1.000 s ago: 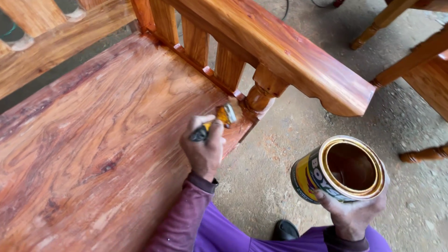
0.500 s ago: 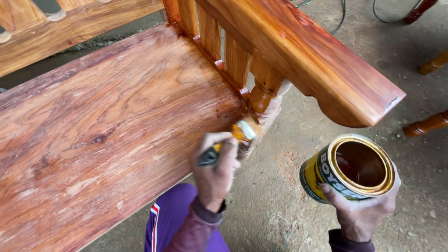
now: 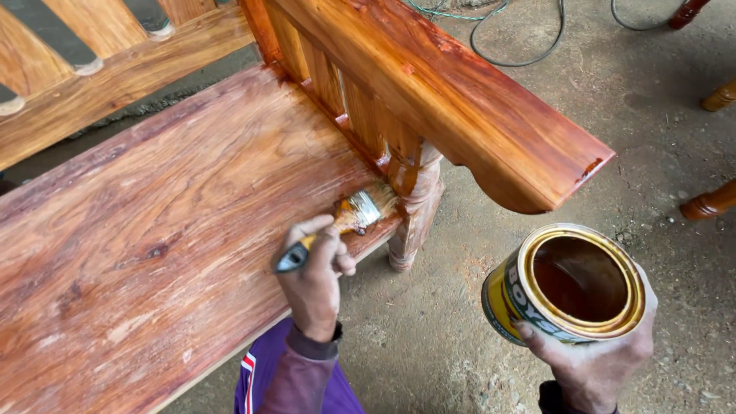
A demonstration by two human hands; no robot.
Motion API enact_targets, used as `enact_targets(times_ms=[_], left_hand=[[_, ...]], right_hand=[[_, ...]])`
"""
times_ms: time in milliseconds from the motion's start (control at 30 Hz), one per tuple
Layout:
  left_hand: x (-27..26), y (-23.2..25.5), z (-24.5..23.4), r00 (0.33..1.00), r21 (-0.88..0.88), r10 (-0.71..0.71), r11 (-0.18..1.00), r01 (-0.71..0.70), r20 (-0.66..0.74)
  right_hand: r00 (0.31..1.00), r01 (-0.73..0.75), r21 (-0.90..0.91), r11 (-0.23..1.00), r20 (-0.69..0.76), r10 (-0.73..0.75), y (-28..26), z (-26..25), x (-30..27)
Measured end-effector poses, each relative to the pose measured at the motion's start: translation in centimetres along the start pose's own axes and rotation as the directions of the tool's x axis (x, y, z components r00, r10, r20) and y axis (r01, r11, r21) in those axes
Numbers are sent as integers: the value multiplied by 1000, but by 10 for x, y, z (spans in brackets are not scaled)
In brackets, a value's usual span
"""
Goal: The person applies a brown varnish to a wooden bench using a paintbrush. They dip the brush into a can of varnish and coat the bench's legs, armrests, and slats, working from one side to the other.
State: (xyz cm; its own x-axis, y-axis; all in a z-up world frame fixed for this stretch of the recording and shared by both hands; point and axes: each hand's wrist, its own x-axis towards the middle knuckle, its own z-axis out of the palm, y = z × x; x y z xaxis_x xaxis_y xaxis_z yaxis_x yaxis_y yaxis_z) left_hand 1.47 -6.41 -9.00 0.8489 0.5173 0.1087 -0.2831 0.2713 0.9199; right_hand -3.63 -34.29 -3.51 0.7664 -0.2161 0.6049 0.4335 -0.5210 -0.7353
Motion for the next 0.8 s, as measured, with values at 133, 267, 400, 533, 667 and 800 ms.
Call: enact_targets(times_ms=[133, 267, 400, 533, 667, 800], left_hand=[[-7, 1, 1, 992, -138, -97, 985, 107, 76], [-9, 8, -4, 1000, -123, -22, 992, 24, 18], [-16, -8, 5, 988, 139, 146, 981, -137, -54], [-33, -7, 16, 996, 140, -7, 990, -5, 89], [-21, 3, -5, 991, 98, 127, 986, -131, 52], [17, -4, -13, 942, 221, 334, 918, -328, 9]], right_hand=[[1000, 0, 90, 996, 30, -2, 19, 4, -8], [1000, 4, -47, 999, 24, -3, 27, 9, -11], [999, -5, -1, 1000, 49, 5, 25, 9, -13], [998, -19, 45, 999, 55, 16, 22, 9, -11], [999, -25, -29, 999, 44, 26, 28, 3, -12], [998, -31, 32, 999, 55, 29, 25, 2, -12]])
